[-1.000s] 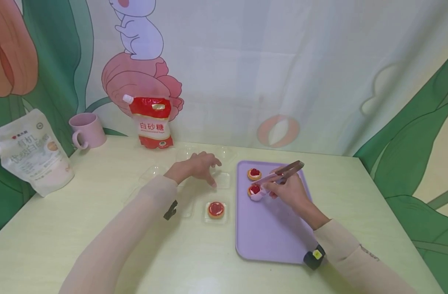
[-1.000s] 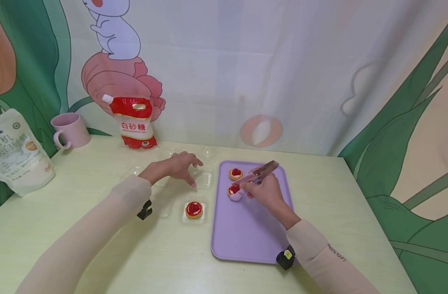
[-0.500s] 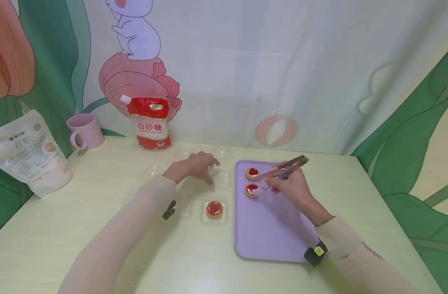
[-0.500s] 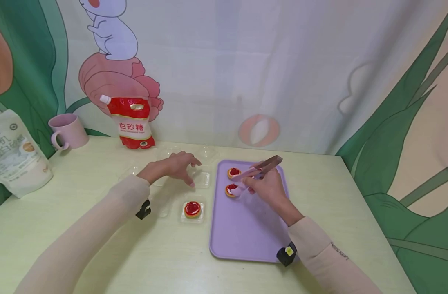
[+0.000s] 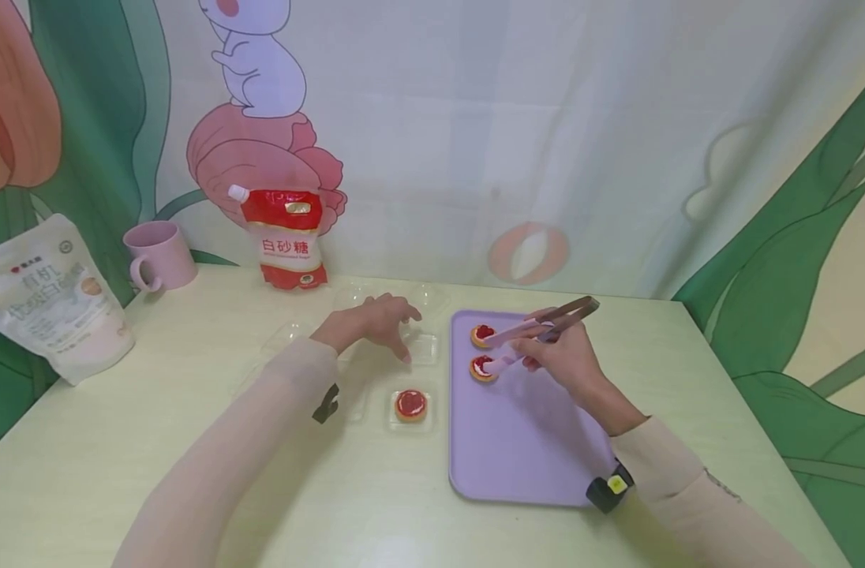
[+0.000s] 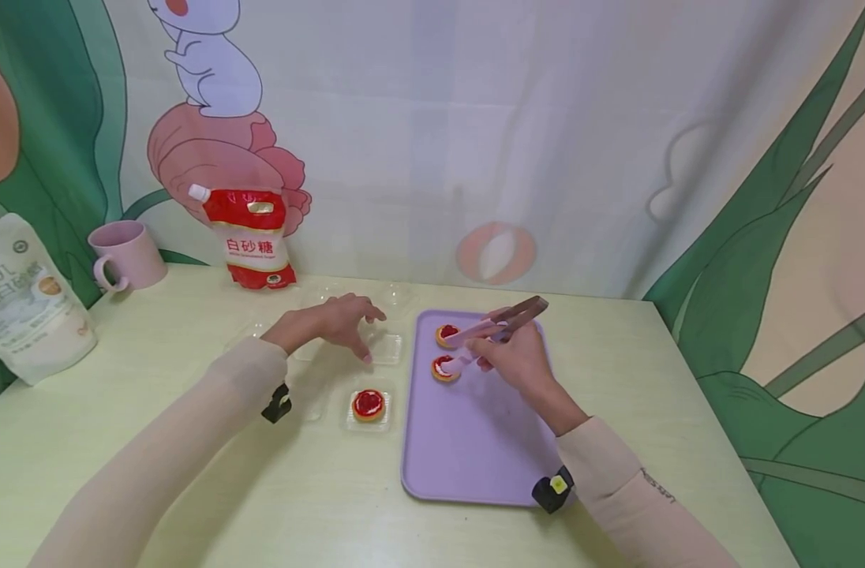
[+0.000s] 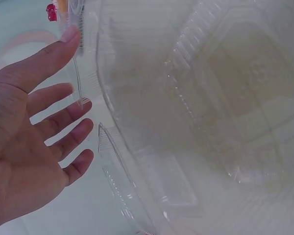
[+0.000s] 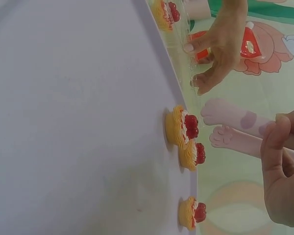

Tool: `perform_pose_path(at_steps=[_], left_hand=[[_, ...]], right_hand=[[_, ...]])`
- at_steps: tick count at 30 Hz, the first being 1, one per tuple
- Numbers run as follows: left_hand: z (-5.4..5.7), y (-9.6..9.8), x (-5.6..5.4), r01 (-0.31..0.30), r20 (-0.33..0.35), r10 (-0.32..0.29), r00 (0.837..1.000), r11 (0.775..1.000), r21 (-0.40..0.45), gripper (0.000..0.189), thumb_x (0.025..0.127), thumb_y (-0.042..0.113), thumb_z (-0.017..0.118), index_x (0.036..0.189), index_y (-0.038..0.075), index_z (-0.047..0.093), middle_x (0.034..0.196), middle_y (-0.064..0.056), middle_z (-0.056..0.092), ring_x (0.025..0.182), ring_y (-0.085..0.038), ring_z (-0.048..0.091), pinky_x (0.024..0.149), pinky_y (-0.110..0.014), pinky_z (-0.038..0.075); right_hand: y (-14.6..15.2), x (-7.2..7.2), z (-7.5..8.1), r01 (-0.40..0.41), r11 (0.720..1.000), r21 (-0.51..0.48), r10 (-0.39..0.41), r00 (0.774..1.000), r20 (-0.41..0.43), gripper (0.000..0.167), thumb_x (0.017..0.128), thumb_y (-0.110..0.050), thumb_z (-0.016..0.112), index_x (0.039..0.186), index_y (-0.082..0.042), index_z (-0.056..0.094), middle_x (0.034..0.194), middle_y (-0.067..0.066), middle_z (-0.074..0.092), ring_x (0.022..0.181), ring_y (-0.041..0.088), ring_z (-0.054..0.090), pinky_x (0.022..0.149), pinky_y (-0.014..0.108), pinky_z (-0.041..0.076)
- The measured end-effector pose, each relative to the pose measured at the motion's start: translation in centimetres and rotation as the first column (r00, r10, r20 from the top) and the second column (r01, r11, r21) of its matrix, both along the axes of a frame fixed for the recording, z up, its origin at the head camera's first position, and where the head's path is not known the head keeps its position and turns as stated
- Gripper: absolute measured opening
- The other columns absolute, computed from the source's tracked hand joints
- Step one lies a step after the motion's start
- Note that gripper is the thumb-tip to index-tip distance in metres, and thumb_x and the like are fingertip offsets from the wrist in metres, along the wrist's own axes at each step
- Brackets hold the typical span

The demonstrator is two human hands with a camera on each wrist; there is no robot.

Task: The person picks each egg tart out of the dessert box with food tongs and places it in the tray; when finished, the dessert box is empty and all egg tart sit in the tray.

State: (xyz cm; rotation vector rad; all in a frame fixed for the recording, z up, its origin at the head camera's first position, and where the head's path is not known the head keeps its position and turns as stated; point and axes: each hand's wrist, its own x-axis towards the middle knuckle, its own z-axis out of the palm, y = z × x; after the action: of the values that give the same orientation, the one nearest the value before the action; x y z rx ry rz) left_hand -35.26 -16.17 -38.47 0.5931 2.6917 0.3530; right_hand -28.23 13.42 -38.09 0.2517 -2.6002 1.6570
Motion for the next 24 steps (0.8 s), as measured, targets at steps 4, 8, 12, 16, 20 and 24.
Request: perform_pose_path(at_steps=[4,8,12,16,20,24], left_hand=[[-0.3,-0.4,-0.1,-0.012,0.023,0.012,1.0,0.999,0.031,0.081,0.08,0.034,0.084,0.149,0.014,0.046,0.141,-0.014,0.054,0.132,-0.033,0.047,0.113,-0.057,0.035],[0.0,-1.2,-0.2,-0.036,0.02,0.034,0.999,0.996,0.08,0.085,0.08,0.036,0.083,0.152,0.018,0.041,0.145,-0.016,0.051,0.135,-0.034,0.045,0.111,-0.06,0.036],[0.6,-1.9,0.4,-0.025,-0.029,0.028,0.999,0.993,0.118,0.082,0.081,0.039,0.082,0.151,0.018,0.043,0.144,-0.016,0.051,0.134,-0.034,0.044,0.112,-0.061,0.032],[0.9,-2.4,2.0,0.011,-0.075,0.0,0.997,0.989,0.144,0.078,0.083,0.041,0.08,0.149,0.018,0.046,0.143,-0.015,0.052,0.132,-0.033,0.043,0.111,-0.06,0.033],[0.6,-2.9,4.4,0.045,-0.114,-0.026,0.993,0.985,0.165,0.076,0.082,0.042,0.08,0.147,0.016,0.049,0.143,-0.013,0.052,0.13,-0.032,0.044,0.109,-0.058,0.036],[-0.1,-2.9,6.7,0.095,-0.161,-0.068,0.985,0.981,0.17,0.076,0.079,0.044,0.082,0.144,0.016,0.053,0.139,-0.012,0.055,0.127,-0.03,0.046,0.105,-0.055,0.037]], right_hand=[[-0.1,0.2,0.0,-0.002,1.0,-0.003,0.002,1.0,0.017,0.037,0.087,-0.002,0.073,0.119,0.006,0.057,0.096,0.025,0.072,0.056,0.01,0.063,0.059,0.023,0.058],[-0.2,0.3,0.1,-0.002,1.0,-0.017,0.002,1.0,0.02,0.036,0.087,-0.002,0.074,0.118,0.006,0.057,0.094,0.024,0.072,0.057,0.009,0.064,0.059,0.024,0.058],[-0.5,0.4,0.1,-0.006,0.999,-0.049,0.008,1.0,0.03,0.035,0.086,-0.002,0.074,0.117,0.006,0.058,0.093,0.02,0.073,0.057,0.009,0.064,0.059,0.024,0.058],[-0.9,0.6,0.1,-0.024,0.996,-0.089,0.028,0.999,0.041,0.036,0.086,-0.002,0.074,0.117,0.006,0.058,0.091,0.017,0.074,0.055,0.009,0.063,0.058,0.024,0.057],[-1.3,0.8,0.3,-0.046,0.992,-0.115,0.051,0.998,0.042,0.035,0.084,-0.001,0.076,0.114,0.007,0.059,0.093,0.018,0.075,0.054,0.009,0.062,0.057,0.024,0.057],[-1.7,1.1,0.4,-0.065,0.988,-0.139,0.074,0.996,0.058,0.04,0.084,-0.001,0.076,0.117,0.008,0.057,0.096,0.019,0.075,0.055,0.009,0.063,0.057,0.025,0.057]])
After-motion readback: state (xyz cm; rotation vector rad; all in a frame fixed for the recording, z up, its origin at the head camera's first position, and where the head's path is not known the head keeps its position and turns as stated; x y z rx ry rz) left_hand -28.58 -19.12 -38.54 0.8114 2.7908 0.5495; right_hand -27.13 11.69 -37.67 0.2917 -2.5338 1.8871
